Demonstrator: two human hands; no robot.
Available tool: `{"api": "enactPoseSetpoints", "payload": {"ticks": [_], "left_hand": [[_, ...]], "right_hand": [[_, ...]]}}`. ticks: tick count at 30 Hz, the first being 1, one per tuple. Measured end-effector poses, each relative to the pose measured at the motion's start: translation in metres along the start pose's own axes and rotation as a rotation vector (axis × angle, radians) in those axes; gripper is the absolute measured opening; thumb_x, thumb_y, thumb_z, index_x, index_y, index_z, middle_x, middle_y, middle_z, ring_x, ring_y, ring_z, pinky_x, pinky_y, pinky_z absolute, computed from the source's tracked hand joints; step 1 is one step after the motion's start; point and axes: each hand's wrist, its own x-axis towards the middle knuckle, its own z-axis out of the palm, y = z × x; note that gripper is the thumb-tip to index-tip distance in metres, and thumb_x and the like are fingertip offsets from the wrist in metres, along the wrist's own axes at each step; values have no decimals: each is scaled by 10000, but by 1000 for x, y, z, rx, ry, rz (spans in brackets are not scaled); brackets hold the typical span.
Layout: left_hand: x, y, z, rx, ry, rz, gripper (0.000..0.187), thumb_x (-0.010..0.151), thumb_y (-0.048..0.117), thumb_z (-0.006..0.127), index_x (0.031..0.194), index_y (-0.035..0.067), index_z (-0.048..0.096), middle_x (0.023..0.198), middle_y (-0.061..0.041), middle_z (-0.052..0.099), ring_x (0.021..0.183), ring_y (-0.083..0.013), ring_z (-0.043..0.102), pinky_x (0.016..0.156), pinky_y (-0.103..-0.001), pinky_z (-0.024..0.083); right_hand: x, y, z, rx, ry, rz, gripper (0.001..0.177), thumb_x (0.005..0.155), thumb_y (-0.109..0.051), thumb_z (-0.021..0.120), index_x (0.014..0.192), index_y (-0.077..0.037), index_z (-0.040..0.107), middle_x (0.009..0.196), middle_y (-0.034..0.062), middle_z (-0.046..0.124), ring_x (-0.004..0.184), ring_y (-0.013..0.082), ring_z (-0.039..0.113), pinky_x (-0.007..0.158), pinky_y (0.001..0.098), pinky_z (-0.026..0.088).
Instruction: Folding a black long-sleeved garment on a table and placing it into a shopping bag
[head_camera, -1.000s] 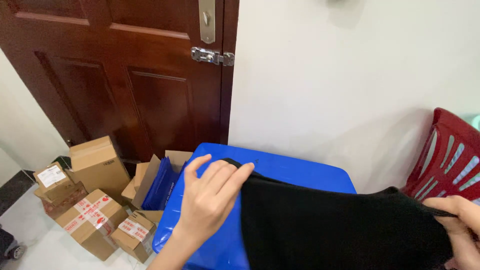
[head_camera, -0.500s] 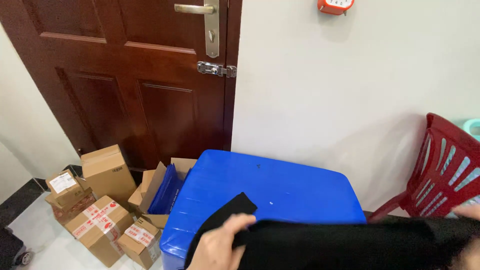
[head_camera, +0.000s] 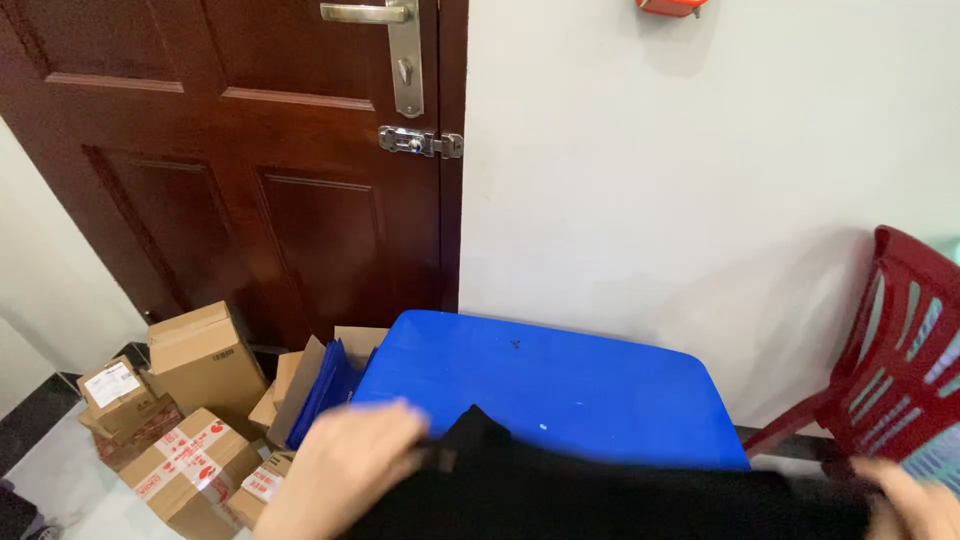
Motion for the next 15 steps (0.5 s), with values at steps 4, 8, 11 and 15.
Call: {"api": "enactPoseSetpoints", "payload": {"ticks": [4, 8, 11, 15], "left_hand": [[91, -65, 48, 154, 16, -116, 228, 828, 346, 622, 865, 153, 506, 681, -10, 546, 535, -214, 586, 414, -370, 416], [126, -147, 175, 235, 109, -193, 376, 855, 411, 590, 688, 115, 428, 645, -36, 558, 609, -227, 571, 450, -391, 417], [95, -172, 282, 518, 71, -399, 130, 800, 288, 594, 846, 185, 528, 824, 3, 548, 873, -185, 525, 749, -363, 403], [32, -138, 350, 550, -16, -604, 299, 748, 136, 545, 1045, 121, 584, 1072, -129, 550, 1039, -316, 494, 844, -465, 394]], "right_hand": [[93, -67, 61, 40, 59, -90, 173, 957, 31, 584, 1119, -1, 637, 1108, 120, 644, 1011, 227, 604, 921, 310, 434], [144, -51, 177, 30, -61, -6, 149, 951, -107, 539, 1054, -126, 645, 1057, 35, 654, 945, 223, 608, 797, 343, 437], [124, -44, 256, 120, -202, 59, 245, 879, -20, 547, 1123, -30, 569, 897, 216, 609, 869, 388, 603, 763, 461, 479], [43, -62, 309, -80, -491, 103, 423, 753, -137, 588, 1164, -68, 519, 1106, 215, 549, 970, 396, 570, 826, 489, 476]]}}
